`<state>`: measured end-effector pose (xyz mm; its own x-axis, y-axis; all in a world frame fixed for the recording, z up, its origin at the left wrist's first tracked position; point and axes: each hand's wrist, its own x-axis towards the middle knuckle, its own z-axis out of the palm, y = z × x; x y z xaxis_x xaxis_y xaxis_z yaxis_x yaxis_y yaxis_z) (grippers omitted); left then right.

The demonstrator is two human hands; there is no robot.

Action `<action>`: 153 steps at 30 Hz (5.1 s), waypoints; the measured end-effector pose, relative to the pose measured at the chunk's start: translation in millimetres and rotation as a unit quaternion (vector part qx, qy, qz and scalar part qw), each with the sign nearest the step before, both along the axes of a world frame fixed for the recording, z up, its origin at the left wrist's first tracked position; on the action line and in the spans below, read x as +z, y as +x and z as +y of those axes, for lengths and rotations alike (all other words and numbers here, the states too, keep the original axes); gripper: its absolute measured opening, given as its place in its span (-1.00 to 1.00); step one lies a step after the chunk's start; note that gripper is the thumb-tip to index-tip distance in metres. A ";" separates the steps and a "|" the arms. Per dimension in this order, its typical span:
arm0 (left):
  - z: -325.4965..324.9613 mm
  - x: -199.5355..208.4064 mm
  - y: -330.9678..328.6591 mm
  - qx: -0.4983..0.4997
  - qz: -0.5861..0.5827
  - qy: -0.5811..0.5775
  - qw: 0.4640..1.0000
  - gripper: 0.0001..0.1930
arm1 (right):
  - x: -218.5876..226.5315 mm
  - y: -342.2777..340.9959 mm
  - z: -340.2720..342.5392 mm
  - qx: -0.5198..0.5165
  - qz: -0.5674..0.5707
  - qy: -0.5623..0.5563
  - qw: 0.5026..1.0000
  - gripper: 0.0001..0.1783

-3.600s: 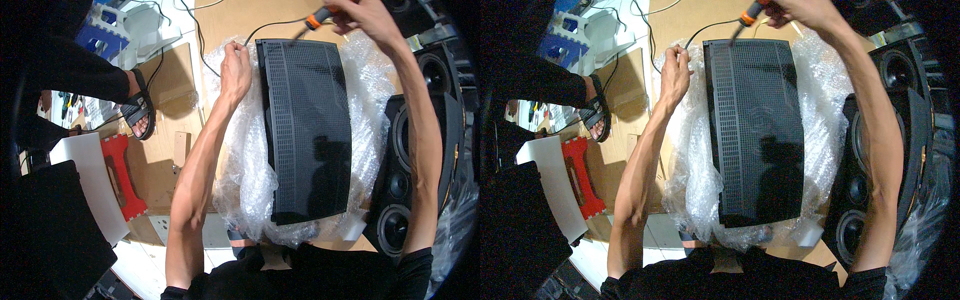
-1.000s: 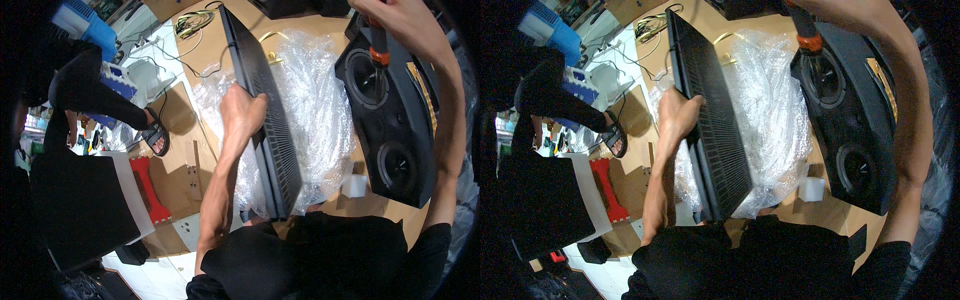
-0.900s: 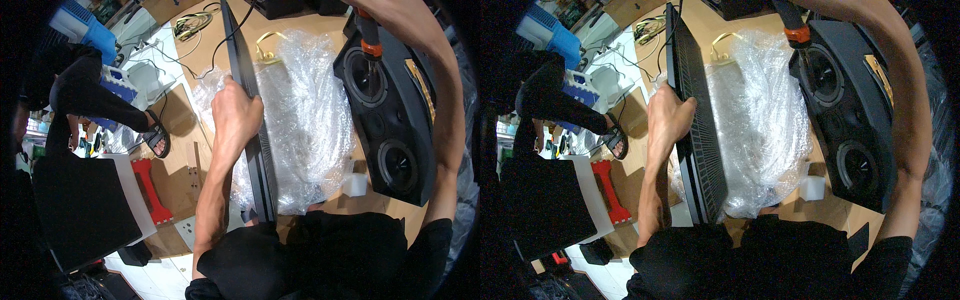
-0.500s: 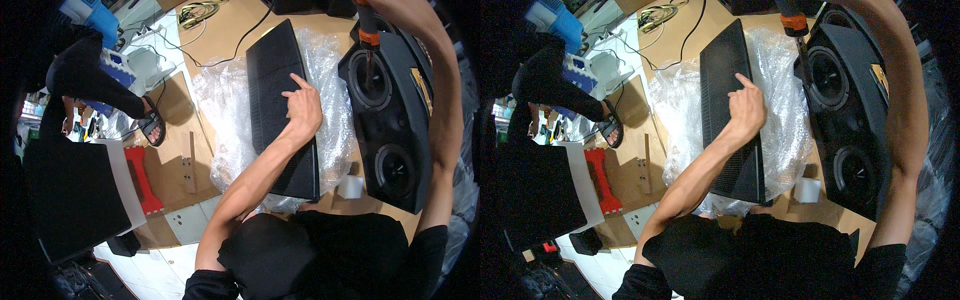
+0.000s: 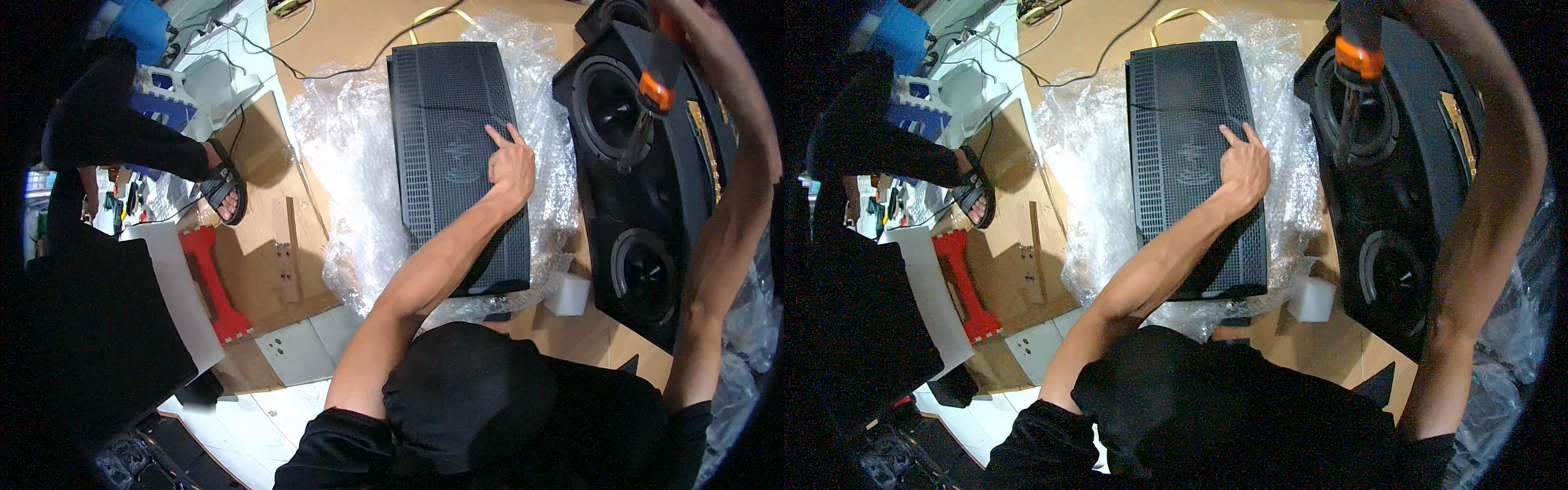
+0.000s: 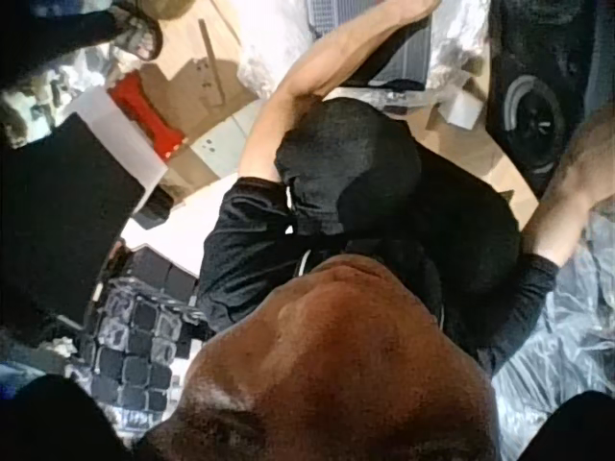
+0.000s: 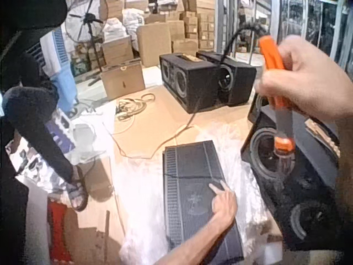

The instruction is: The person assembles a black speaker by using a hammer to tap the casing and a power drill to secure components. They then wrap the speaker in bubble wrap and use a soldering iron to attach a cable to the speaker's back panel.

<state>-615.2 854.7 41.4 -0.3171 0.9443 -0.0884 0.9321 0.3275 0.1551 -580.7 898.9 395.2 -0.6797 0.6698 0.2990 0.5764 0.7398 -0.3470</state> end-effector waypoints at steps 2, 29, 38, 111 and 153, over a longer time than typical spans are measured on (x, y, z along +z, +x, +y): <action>-3.2 15.7 -1.2 0.003 -0.093 0.009 0.996 -0.30 | -3.5 6.3 0.7 -0.020 -0.003 -0.014 1.000 -0.69; 50.8 5.8 -259.8 0.006 -0.210 0.221 0.952 -0.71 | -58.3 -78.3 63.5 0.180 -0.122 -0.084 0.973 -0.62; 28.6 152.3 -319.0 0.066 -0.457 0.264 0.847 -0.72 | -153.8 -45.0 190.7 -0.025 -0.053 0.029 0.998 -0.52; 12.7 169.9 -323.1 0.110 -0.470 0.299 0.823 -0.72 | -199.2 -73.3 212.1 0.060 -0.066 -0.070 0.993 -0.68; 8.1 168.3 -306.5 0.128 -0.462 0.262 0.838 -0.77 | -212.5 -50.9 198.3 0.002 -0.097 -0.096 0.991 -0.61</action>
